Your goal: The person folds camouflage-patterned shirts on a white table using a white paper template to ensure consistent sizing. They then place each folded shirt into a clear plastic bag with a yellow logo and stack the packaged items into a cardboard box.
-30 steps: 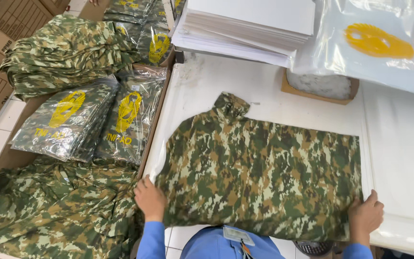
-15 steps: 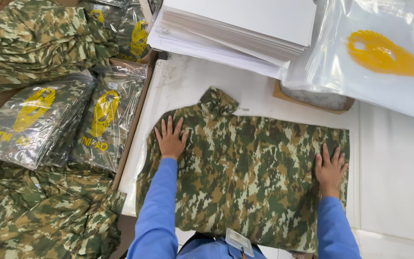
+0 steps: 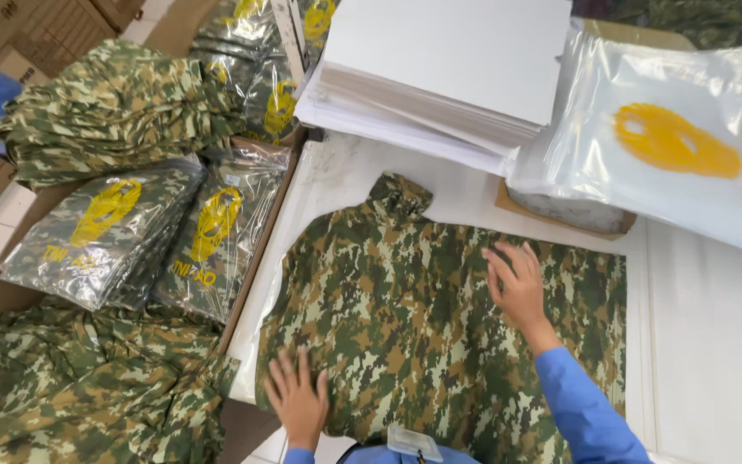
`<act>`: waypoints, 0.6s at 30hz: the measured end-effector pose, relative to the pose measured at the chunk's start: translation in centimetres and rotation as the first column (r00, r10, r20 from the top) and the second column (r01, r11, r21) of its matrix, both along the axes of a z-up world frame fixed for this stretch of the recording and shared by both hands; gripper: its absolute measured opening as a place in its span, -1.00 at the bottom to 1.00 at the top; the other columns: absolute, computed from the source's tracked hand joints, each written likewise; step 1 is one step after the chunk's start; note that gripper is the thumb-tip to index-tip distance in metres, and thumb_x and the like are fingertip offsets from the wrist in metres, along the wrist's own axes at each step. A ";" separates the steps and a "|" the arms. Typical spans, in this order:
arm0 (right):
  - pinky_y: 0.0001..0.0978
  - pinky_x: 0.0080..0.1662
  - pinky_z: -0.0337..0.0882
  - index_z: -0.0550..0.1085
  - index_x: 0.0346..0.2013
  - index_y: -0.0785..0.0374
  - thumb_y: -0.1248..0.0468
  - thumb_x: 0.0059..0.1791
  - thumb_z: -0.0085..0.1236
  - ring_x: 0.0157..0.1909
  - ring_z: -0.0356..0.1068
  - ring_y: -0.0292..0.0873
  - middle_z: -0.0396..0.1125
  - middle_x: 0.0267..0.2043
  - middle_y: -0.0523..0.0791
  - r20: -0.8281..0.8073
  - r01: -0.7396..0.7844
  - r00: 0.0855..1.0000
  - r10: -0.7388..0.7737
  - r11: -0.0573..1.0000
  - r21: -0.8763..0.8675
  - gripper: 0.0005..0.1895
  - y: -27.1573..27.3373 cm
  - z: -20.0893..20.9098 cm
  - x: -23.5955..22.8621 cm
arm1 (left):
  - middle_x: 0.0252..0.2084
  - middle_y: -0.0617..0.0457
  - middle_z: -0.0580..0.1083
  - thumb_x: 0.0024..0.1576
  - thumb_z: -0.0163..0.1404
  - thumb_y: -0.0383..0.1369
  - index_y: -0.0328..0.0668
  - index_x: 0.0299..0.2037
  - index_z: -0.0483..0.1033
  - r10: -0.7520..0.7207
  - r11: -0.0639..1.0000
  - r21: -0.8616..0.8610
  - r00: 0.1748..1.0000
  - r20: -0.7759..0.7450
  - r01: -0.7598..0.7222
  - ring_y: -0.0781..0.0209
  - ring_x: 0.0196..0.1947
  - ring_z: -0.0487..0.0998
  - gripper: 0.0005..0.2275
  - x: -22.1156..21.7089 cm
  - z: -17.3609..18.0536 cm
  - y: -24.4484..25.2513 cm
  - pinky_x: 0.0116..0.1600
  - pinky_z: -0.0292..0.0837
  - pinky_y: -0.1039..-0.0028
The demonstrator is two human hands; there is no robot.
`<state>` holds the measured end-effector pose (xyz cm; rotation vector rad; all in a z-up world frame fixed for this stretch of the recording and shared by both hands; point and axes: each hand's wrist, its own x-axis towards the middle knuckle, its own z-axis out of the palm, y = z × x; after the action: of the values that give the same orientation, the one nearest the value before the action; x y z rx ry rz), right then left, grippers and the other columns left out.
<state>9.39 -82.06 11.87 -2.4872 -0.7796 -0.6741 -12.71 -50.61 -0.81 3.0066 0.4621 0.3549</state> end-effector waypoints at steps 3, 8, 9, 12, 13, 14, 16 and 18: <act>-0.01 0.13 0.06 0.32 -0.10 0.24 0.40 -0.11 -0.08 0.04 0.13 0.03 0.17 -0.06 0.04 0.311 0.039 0.949 -0.053 0.998 0.051 -0.72 2.8 7.2 5.9 | 0.27 -0.08 -0.06 0.03 -0.57 0.06 0.20 0.23 -0.12 0.335 0.934 0.126 0.942 0.010 -0.333 -0.11 0.26 -0.09 -0.46 -2.7 -2.8 2.2 0.18 -0.15 0.05; -0.08 0.08 0.08 0.19 0.04 0.39 0.26 -0.01 -0.22 0.16 -0.01 0.14 0.04 0.12 0.13 0.084 -0.023 0.996 0.016 0.996 0.088 -0.64 3.3 12.4 17.4 | 0.30 -0.09 -0.03 -0.01 -0.33 0.00 0.15 0.18 0.10 0.465 0.877 0.088 0.881 0.082 -0.472 -0.25 0.29 -0.11 -0.49 -2.6 -5.7 3.4 0.13 0.08 0.03; -0.08 0.08 0.08 0.19 0.04 0.39 0.26 -0.01 -0.22 0.16 -0.01 0.14 0.04 0.12 0.13 0.090 -0.023 0.996 0.015 0.996 0.088 -0.64 3.4 12.2 18.0 | 0.30 -0.09 -0.03 -0.01 -0.33 0.00 0.15 0.18 0.10 0.465 0.878 0.085 0.881 0.088 -0.472 -0.25 0.29 -0.11 -0.49 -2.2 -6.0 3.5 0.13 0.08 0.03; -0.12 0.13 0.01 0.16 0.06 0.44 -0.02 -0.01 -0.41 0.20 -0.07 0.13 0.03 0.12 0.17 -0.047 -0.006 0.999 0.000 0.990 -0.141 -0.41 3.5 11.4 17.9 | 0.30 -0.09 -0.03 -0.01 -0.34 0.00 0.16 0.18 0.09 0.472 0.879 0.032 0.879 0.069 -0.475 -0.26 0.28 -0.12 -0.49 -2.5 -6.5 3.7 0.13 0.06 0.02; -0.13 0.12 0.03 0.14 0.08 0.40 -0.04 -0.03 -0.36 0.20 -0.06 0.11 0.02 0.13 0.15 -0.066 0.019 0.997 -0.031 0.983 -0.181 -0.40 3.6 11.7 17.1 | 0.30 -0.08 -0.07 -0.01 -0.33 -0.01 0.15 0.17 0.09 0.465 0.885 -0.029 0.883 0.056 -0.464 -0.25 0.28 -0.17 -0.50 -2.5 -6.5 3.8 0.13 0.01 -0.01; -0.15 0.10 0.05 0.12 0.10 0.36 -0.05 -0.05 -0.31 0.20 -0.06 0.09 0.01 0.14 0.13 -0.083 0.041 0.995 -0.061 0.974 -0.224 -0.39 3.6 12.0 16.2 | 0.31 -0.08 -0.11 0.00 -0.31 -0.03 0.15 0.17 0.09 0.460 0.886 -0.091 0.887 0.043 -0.455 -0.25 0.29 -0.22 -0.51 -2.7 -6.4 3.7 0.13 -0.03 -0.03; -0.14 0.01 0.15 0.10 0.11 0.28 0.05 -0.06 -0.27 0.21 -0.04 0.02 0.00 0.17 0.06 -0.126 0.063 0.986 -0.106 0.951 -0.304 -0.47 2.9 11.9 15.7 | 0.31 -0.07 -0.13 0.00 -0.33 -0.02 0.16 0.17 0.06 0.463 0.879 -0.127 0.886 0.001 -0.459 -0.24 0.29 -0.25 -0.50 -2.8 -5.9 3.6 0.14 -0.08 -0.03; -0.14 -0.08 0.26 0.08 0.12 0.20 0.15 -0.06 -0.23 0.21 -0.03 -0.05 -0.02 0.20 -0.02 -0.159 0.087 0.975 -0.157 0.921 -0.379 -0.52 2.3 12.7 15.2 | 0.31 -0.06 -0.16 0.00 -0.34 -0.01 0.18 0.18 0.02 0.461 0.873 -0.163 0.887 -0.034 -0.460 -0.23 0.28 -0.29 -0.49 -2.6 -5.6 3.7 0.15 -0.13 -0.03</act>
<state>24.57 -79.80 24.54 -2.9111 -0.7393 -0.3480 -15.35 -46.88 -6.46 2.6998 1.1543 0.3311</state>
